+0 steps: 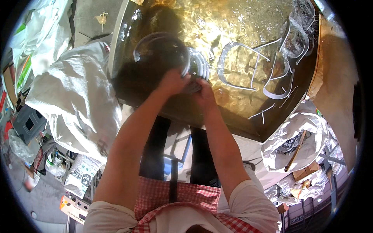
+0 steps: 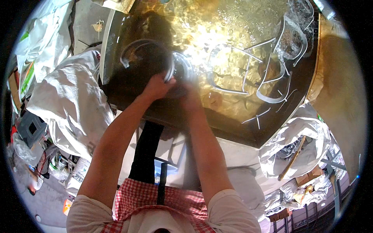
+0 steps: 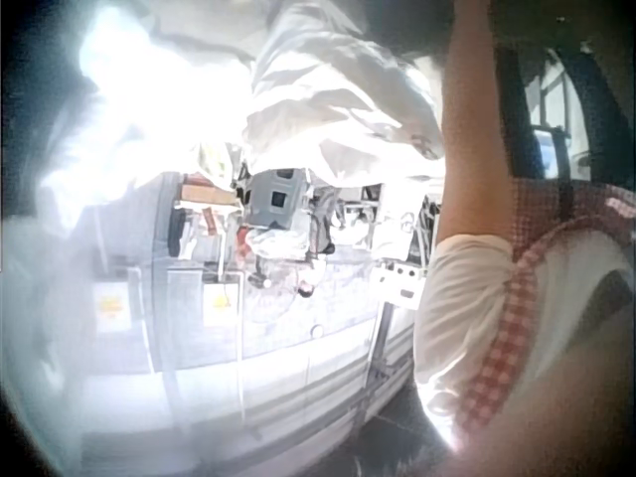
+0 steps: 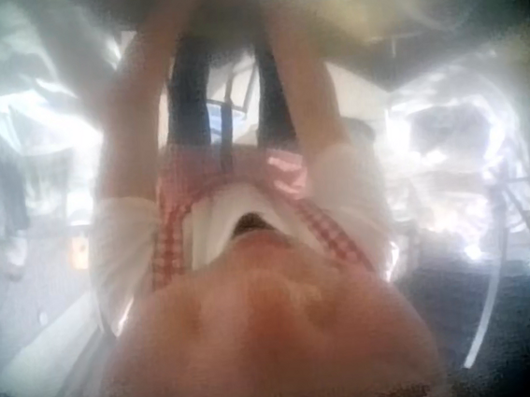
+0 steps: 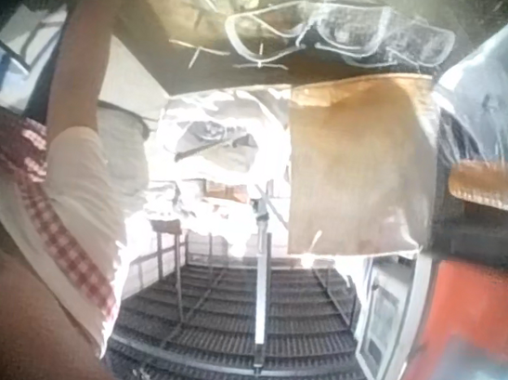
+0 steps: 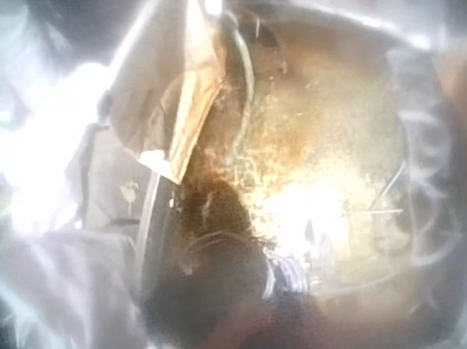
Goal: The person sorts industrial components in a water tank, collects them into a stack, and then sits on the floor to pack circular parts into a large white bag.
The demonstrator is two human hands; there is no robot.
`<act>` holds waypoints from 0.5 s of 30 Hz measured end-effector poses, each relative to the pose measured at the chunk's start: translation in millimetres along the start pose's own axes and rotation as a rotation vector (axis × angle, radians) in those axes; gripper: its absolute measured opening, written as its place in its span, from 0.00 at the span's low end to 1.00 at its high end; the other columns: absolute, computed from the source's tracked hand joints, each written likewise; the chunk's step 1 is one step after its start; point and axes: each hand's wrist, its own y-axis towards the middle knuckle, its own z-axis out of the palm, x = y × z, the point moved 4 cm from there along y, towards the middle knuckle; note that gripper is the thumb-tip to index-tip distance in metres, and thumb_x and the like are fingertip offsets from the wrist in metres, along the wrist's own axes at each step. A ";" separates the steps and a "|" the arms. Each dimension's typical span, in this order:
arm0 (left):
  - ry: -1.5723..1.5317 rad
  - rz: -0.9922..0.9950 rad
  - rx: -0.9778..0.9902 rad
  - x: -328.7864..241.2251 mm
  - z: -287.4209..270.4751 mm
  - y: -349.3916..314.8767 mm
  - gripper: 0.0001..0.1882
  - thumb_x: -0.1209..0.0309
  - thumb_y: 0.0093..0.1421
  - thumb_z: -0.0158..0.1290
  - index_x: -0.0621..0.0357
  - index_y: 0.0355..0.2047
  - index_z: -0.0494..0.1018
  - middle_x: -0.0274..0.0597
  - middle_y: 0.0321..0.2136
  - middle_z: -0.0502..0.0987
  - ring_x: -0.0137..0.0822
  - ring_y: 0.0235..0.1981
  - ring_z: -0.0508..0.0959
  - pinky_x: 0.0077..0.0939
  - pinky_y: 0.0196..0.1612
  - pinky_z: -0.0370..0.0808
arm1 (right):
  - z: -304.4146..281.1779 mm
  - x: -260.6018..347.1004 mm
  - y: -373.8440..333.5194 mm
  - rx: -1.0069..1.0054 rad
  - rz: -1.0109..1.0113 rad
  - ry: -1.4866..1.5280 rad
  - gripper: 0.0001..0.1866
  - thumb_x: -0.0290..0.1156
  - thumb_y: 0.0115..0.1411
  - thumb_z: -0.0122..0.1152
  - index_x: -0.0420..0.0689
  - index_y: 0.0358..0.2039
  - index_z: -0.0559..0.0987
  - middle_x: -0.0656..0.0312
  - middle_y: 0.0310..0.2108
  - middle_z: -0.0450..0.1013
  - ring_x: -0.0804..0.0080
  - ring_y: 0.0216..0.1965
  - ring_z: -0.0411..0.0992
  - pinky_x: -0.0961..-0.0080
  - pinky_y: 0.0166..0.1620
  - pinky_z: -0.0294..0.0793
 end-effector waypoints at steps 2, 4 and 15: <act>0.032 0.028 -0.061 -1.6 -11.4 -5.9 0.20 0.60 0.50 0.51 0.64 0.37 0.70 0.55 0.31 0.74 0.48 0.36 0.75 0.36 0.40 0.69 | -6.0 -4.3 -1.3 -0.014 -0.047 -0.186 0.10 0.25 0.51 0.49 0.37 0.35 0.72 0.55 0.32 0.71 0.67 0.35 0.70 0.72 0.41 0.69; 0.000 0.068 -0.103 -4.7 -22.1 -14.0 0.19 0.60 0.51 0.51 0.63 0.37 0.70 0.55 0.30 0.74 0.47 0.35 0.75 0.34 0.39 0.69 | -8.6 -12.0 -4.8 -0.084 0.063 -0.041 0.09 0.25 0.48 0.53 0.39 0.32 0.74 0.55 0.29 0.72 0.67 0.32 0.71 0.74 0.36 0.70; 0.129 0.428 -0.002 -62.4 -55.3 -96.0 0.16 0.59 0.49 0.52 0.56 0.35 0.72 0.50 0.22 0.74 0.47 0.25 0.75 0.37 0.30 0.71 | 1.2 -0.8 -22.1 -0.001 0.419 0.380 0.20 0.38 0.56 0.51 0.39 0.45 0.65 0.58 0.38 0.67 0.67 0.41 0.66 0.72 0.46 0.66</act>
